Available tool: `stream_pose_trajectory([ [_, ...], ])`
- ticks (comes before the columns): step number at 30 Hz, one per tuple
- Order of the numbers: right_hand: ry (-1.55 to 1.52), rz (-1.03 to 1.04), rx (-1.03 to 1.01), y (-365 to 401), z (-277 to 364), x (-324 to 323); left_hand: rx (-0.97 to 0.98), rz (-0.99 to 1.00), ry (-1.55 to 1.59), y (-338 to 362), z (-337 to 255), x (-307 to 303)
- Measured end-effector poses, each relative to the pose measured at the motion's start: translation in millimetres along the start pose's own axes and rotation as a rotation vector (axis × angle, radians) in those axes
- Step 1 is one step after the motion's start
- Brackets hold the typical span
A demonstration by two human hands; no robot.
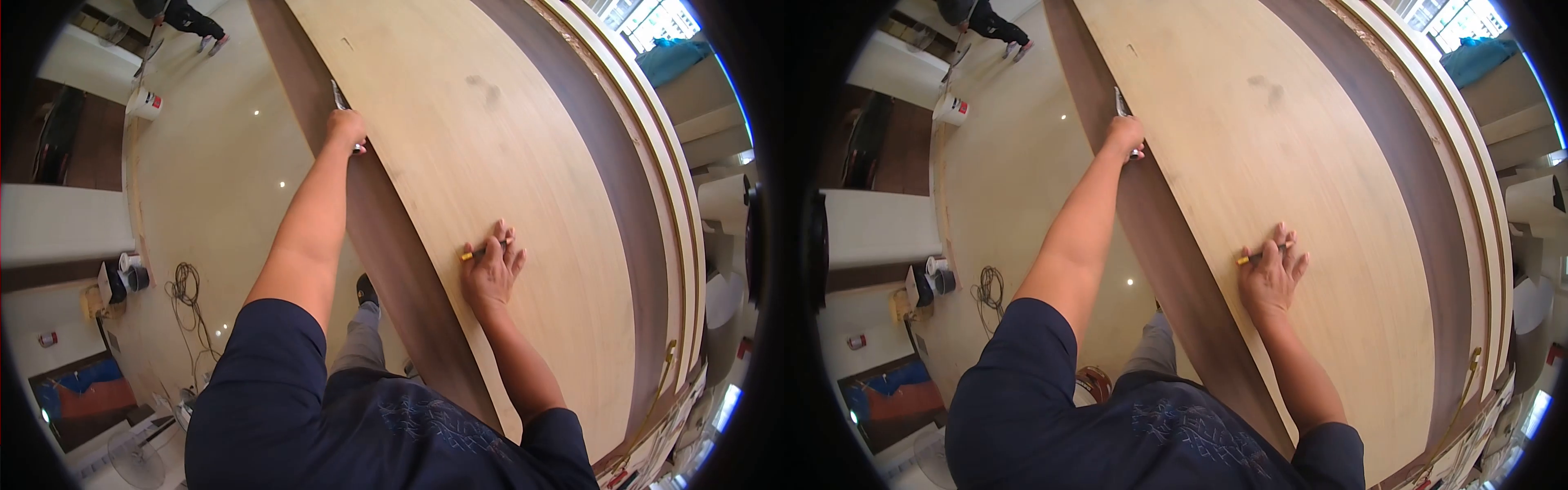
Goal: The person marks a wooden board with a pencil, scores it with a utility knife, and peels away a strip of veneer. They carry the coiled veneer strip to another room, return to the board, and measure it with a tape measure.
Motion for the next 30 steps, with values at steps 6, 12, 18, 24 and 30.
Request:
stream_pose_trajectory([
  [6, -0.061, -0.037, -0.030, 5.5, -1.1, -2.5, 0.156, 0.097, -0.181, 113.0, 64.0, 17.0],
  [12, -0.061, -0.011, -0.012, 10.5, -0.5, -7.4, -0.027, 0.090, -0.010, 263.1, 110.1, 16.5],
  [18, -0.080, -0.009, 0.013, 8.2, 2.3, -14.3, 0.019, 0.095, -0.053, 283.0, 111.0, -2.0],
  [24, -0.047, 0.024, 0.047, 6.5, 4.9, -15.3, 0.131, 0.068, -0.029, 153.2, 64.4, -18.9],
  [30, 0.026, 0.050, 0.084, -0.2, 8.6, -9.2, 0.186, -0.046, -0.052, -33.4, -22.1, -37.4],
])
Point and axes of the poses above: each hand's wrist, its own y-axis away from the middle knuckle, its own x-axis out of the palm, z = x × y, the point moved 2 cm from there along -y, towards the middle knuckle, and after that the axes turned 9 degrees about -z, right-handed, at the moved point
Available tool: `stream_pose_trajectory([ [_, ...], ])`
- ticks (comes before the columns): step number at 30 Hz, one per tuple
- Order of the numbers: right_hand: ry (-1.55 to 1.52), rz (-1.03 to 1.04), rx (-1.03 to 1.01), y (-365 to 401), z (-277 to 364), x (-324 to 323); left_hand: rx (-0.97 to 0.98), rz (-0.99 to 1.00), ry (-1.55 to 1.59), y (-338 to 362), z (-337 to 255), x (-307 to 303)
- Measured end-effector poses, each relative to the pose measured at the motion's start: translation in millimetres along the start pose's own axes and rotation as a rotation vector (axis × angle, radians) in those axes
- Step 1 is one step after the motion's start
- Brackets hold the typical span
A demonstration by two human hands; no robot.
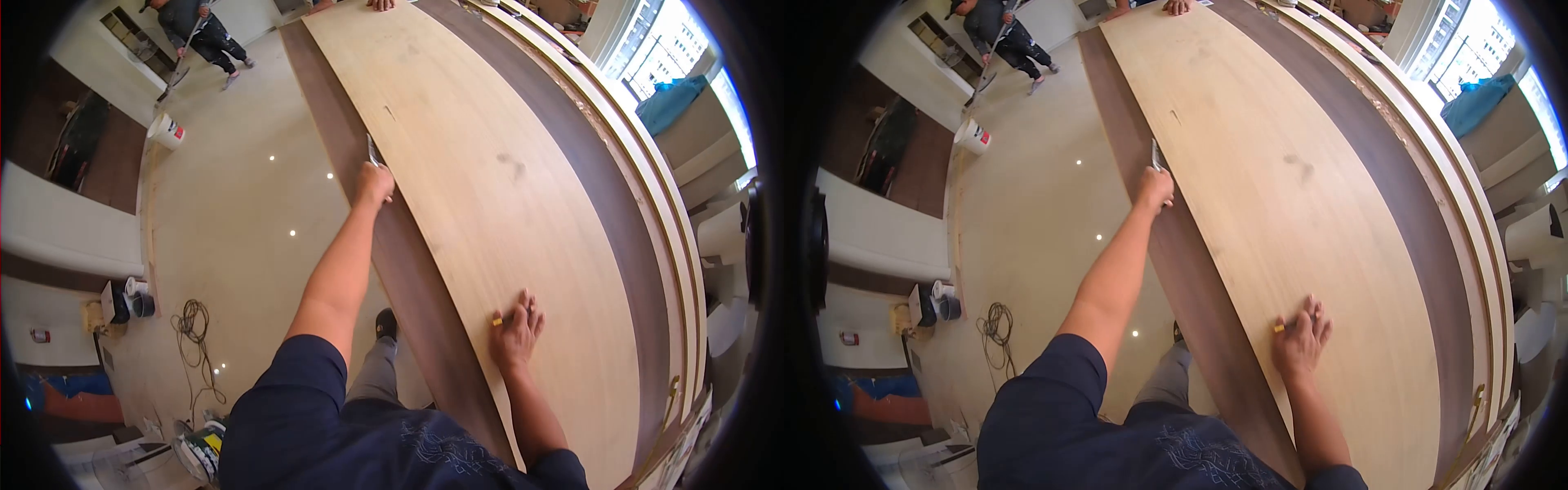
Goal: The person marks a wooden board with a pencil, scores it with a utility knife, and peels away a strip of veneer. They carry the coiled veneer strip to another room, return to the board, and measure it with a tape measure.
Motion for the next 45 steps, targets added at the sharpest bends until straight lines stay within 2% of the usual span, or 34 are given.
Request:
stream_pose_trajectory([
  [4, 0.075, -0.006, -0.036, 0.2, -3.1, 6.0, 0.015, -0.033, 0.005, -138.4, -23.9, -3.6],
  [8, 0.103, 0.003, -0.062, -2.8, -0.6, 4.6, -0.004, -0.089, -0.038, -232.3, -54.1, -13.9],
  [10, 0.102, 0.011, -0.071, -2.9, -2.1, 7.2, 0.012, -0.082, 0.079, -261.6, -61.4, -15.8],
  [11, 0.097, 0.008, -0.076, -1.5, -5.3, 9.2, -0.025, -0.087, 0.000, -274.7, -67.7, -15.8],
  [12, 0.092, 0.005, -0.080, -1.6, -6.8, 10.7, 0.078, -0.018, -0.214, -302.4, -64.6, -7.8],
  [13, 0.086, 0.007, -0.088, -2.0, -6.8, 10.6, 0.104, 0.013, -0.294, -314.4, -67.1, -7.8],
  [15, 0.104, 0.017, -0.099, -2.9, -5.8, 10.2, 0.007, -0.014, -0.220, -317.8, -62.2, -2.3],
  [18, 0.135, 0.037, -0.110, -3.3, -4.1, 8.5, -0.015, 0.106, -0.313, -311.8, -52.6, 7.5],
  [19, 0.147, 0.036, -0.110, -3.8, -3.5, 7.8, -0.083, 0.037, -0.222, -291.1, -57.2, 3.6],
  [24, 0.119, 0.022, -0.089, -4.2, -1.5, 6.0, -0.107, 0.025, -0.152, -220.6, -51.5, 7.6],
  [30, 0.025, 0.026, -0.018, -3.8, -0.9, 5.9, -0.154, 0.036, -0.068, -115.0, -25.6, 17.0],
  [36, -0.087, -0.027, -0.042, 0.0, -5.7, 6.8, -0.186, 0.022, 0.032, 9.1, 10.2, 33.6],
  [41, -0.180, -0.054, -0.070, 3.4, -13.1, 7.3, -0.195, 0.011, -0.007, 134.8, 37.7, 43.6],
  [43, -0.225, -0.084, -0.070, 6.2, -18.5, 10.0, -0.096, 0.096, -0.167, 172.7, 55.4, 54.5],
  [45, -0.260, -0.123, -0.069, 7.5, -20.2, 9.4, -0.061, 0.091, -0.210, 215.8, 67.1, 60.2],
])
Point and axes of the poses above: each hand's wrist, its own y-axis away from the middle knuckle, its own x-axis out of the palm, z = x × y, the point moved 2 cm from there along -y, towards the middle knuckle, and after that the axes turned 9 degrees about -z, right-handed, at the moved point
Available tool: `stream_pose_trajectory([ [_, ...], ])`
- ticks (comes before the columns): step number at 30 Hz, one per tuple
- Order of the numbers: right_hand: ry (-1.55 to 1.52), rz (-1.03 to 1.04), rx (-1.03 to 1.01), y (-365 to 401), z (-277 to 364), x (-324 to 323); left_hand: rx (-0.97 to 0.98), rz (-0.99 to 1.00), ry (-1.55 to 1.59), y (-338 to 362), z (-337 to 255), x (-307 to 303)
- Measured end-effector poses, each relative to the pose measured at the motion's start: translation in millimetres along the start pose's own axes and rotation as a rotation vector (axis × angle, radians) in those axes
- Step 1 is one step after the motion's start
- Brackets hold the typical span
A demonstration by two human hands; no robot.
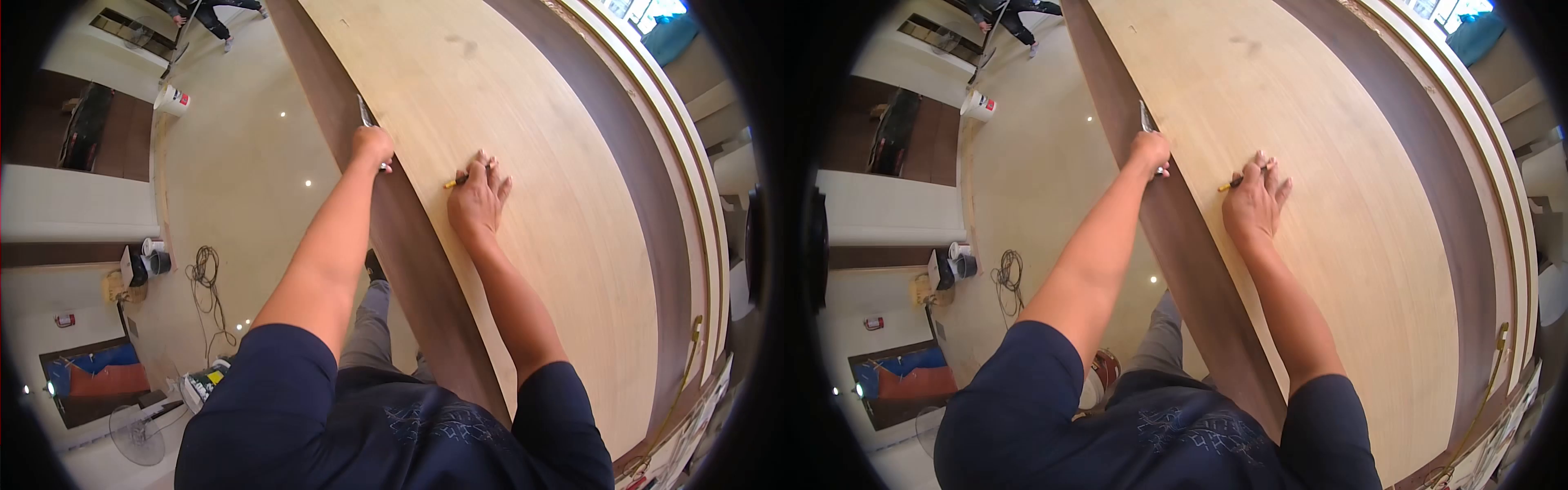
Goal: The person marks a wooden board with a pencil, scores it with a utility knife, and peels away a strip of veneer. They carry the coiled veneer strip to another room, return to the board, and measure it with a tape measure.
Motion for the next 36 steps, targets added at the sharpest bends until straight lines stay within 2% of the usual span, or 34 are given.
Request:
stream_pose_trajectory([
  [2, -0.019, 0.014, 0.022, 2.8, 2.8, -7.6, -0.037, 0.036, 0.087, 53.2, 9.2, 4.2],
  [3, -0.026, 0.021, 0.028, 2.7, 5.5, -10.7, -0.118, -0.014, 0.236, 83.0, 13.4, 5.9],
  [5, -0.015, 0.049, -0.012, 4.7, 2.4, -8.7, -0.112, -0.020, 0.177, 129.8, 19.9, 7.4],
  [7, -0.032, 0.010, -0.031, 4.5, 3.5, -8.5, -0.141, 0.104, 0.201, 149.6, 30.1, 3.2],
  [10, -0.007, 0.003, -0.022, 5.9, 6.5, -12.0, -0.105, 0.040, 0.222, 162.4, 36.0, 6.3],
  [11, -0.009, 0.009, -0.016, 3.9, 7.4, -11.3, -0.107, 0.089, 0.254, 163.8, 32.8, 4.3],
  [13, -0.001, 0.038, -0.004, 5.2, 7.5, -11.6, -0.083, -0.098, 0.294, 159.4, 32.4, 9.4],
  [16, 0.031, 0.093, 0.025, 3.8, 11.7, -17.6, -0.051, -0.034, 0.408, 113.9, 34.8, 7.4],
  [21, 0.074, 0.084, 0.048, 0.7, 12.3, -10.3, 0.055, -0.108, 0.261, 7.8, 7.9, -33.4],
  [23, 0.141, 0.067, 0.039, -2.4, 10.9, -5.1, 0.079, -0.032, 0.226, -49.1, -6.2, -50.9],
  [26, 0.196, 0.032, 0.075, -2.4, 13.2, -1.0, 0.096, -0.111, 0.291, -133.7, -31.2, -70.8],
  [28, 0.237, 0.012, 0.029, -3.5, 16.7, -0.4, 0.098, -0.113, 0.270, -198.9, -49.4, -84.5],
  [31, 0.294, 0.082, 0.038, -5.2, 15.5, 2.4, 0.119, -0.134, 0.242, -292.3, -75.1, -100.1],
  [33, 0.317, 0.080, 0.014, -4.4, 14.4, 4.3, 0.068, -0.156, 0.310, -327.9, -97.8, -117.1],
  [36, 0.349, 0.076, -0.031, -5.9, 11.8, 5.9, 0.071, -0.134, 0.179, -408.7, -115.7, -122.9],
])
Point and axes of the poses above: each hand's wrist, its own y-axis away from the middle knuckle, its own x-axis out of the palm, z = x × y, the point moved 2 cm from there along -y, towards the middle knuckle, and after that the axes turned 9 degrees about -z, right-handed, at the moved point
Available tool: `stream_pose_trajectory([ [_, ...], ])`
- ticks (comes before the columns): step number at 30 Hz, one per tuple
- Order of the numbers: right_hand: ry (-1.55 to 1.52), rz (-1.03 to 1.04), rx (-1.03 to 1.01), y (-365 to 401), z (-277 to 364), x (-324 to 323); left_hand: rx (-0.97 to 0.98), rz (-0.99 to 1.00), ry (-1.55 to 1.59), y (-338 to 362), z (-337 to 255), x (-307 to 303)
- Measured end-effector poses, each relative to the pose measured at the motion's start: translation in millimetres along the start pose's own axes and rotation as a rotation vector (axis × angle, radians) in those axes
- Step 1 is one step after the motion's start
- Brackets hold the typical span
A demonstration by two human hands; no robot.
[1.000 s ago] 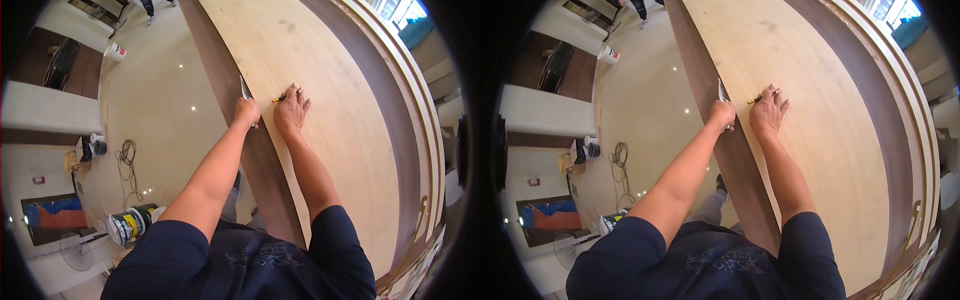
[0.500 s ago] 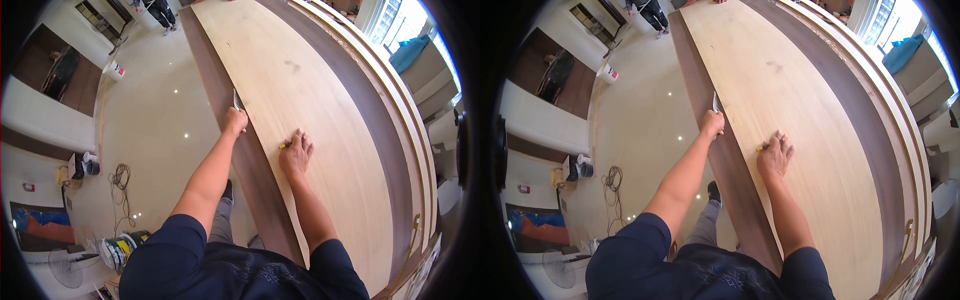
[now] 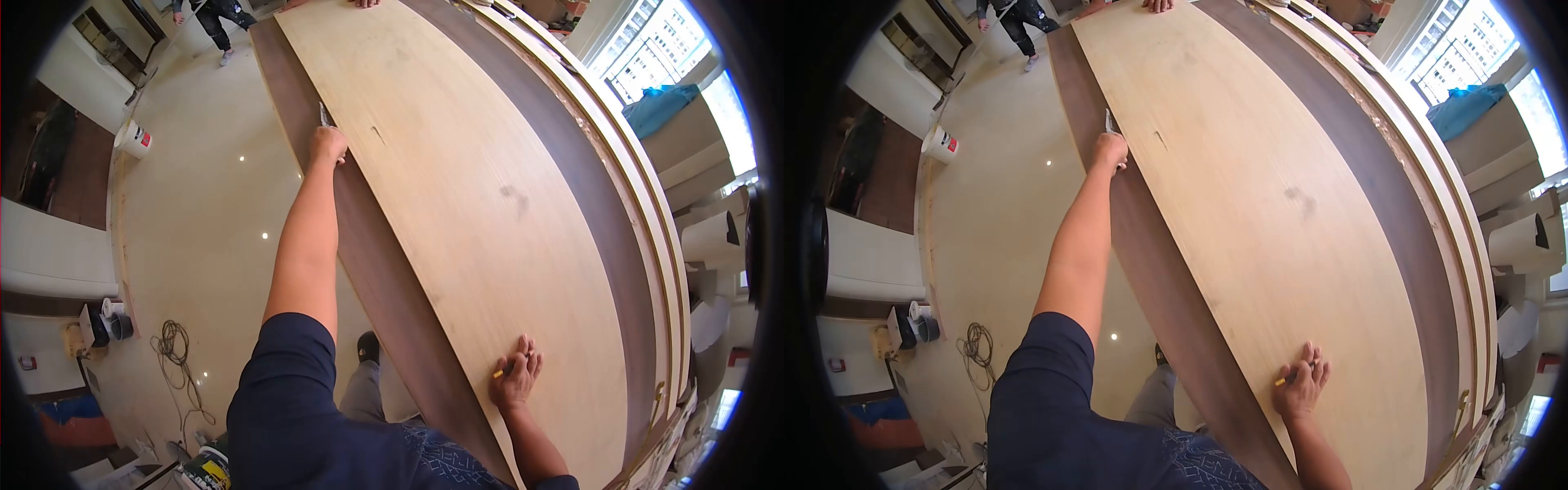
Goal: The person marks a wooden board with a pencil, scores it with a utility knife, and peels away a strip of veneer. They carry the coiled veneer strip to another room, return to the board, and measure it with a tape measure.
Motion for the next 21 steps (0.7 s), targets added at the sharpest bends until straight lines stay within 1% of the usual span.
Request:
stream_pose_trajectory([
  [2, 0.010, 0.014, -0.011, 0.0, -0.3, 0.3, 0.034, 0.034, -0.102, -38.1, -7.8, 2.6],
  [4, 0.018, 0.029, -0.016, -2.2, 0.9, 0.2, -0.011, 0.046, -0.229, -74.8, -14.4, 8.1],
  [6, 0.029, 0.039, -0.019, -2.6, 0.9, -0.2, -0.048, 0.051, -0.255, -87.7, -9.2, 20.6],
  [7, 0.034, 0.039, -0.024, -5.0, 2.4, 0.3, -0.065, 0.044, -0.215, -85.0, -11.4, 17.5],
  [11, 0.026, 0.036, -0.032, -4.5, 4.1, -0.4, -0.147, 0.073, -0.188, -47.5, -18.0, 11.3],
  [12, 0.017, 0.037, -0.025, -5.1, 4.3, 0.4, -0.107, 0.084, -0.255, -47.6, -9.1, 20.0],
  [14, 0.004, 0.039, -0.014, -3.9, 3.4, 0.3, -0.123, 0.097, -0.207, -27.1, -2.9, 21.7],
  [15, 0.004, 0.040, -0.018, -3.5, 3.2, -0.2, -0.134, 0.105, -0.183, -12.8, 1.5, 22.7],
  [16, 0.005, 0.041, -0.022, -3.3, 3.5, -0.9, -0.119, 0.129, -0.226, 5.6, 3.7, 22.6],
  [19, -0.045, 0.032, -0.013, -2.7, -0.5, 1.4, -0.234, 0.035, -0.044, 76.1, 5.7, 16.6],
  [21, -0.068, 0.032, -0.003, -1.2, -0.6, 1.4, -0.203, 0.032, -0.026, 111.2, 18.4, 21.3],
])
Point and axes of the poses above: each hand's wrist, its own y-axis away from the middle knuckle, its own x-axis out of the palm, z = x × y, the point moved 2 cm from there along -y, towards the middle knuckle, and after that the axes turned 9 degrees about -z, right-handed, at the moved point
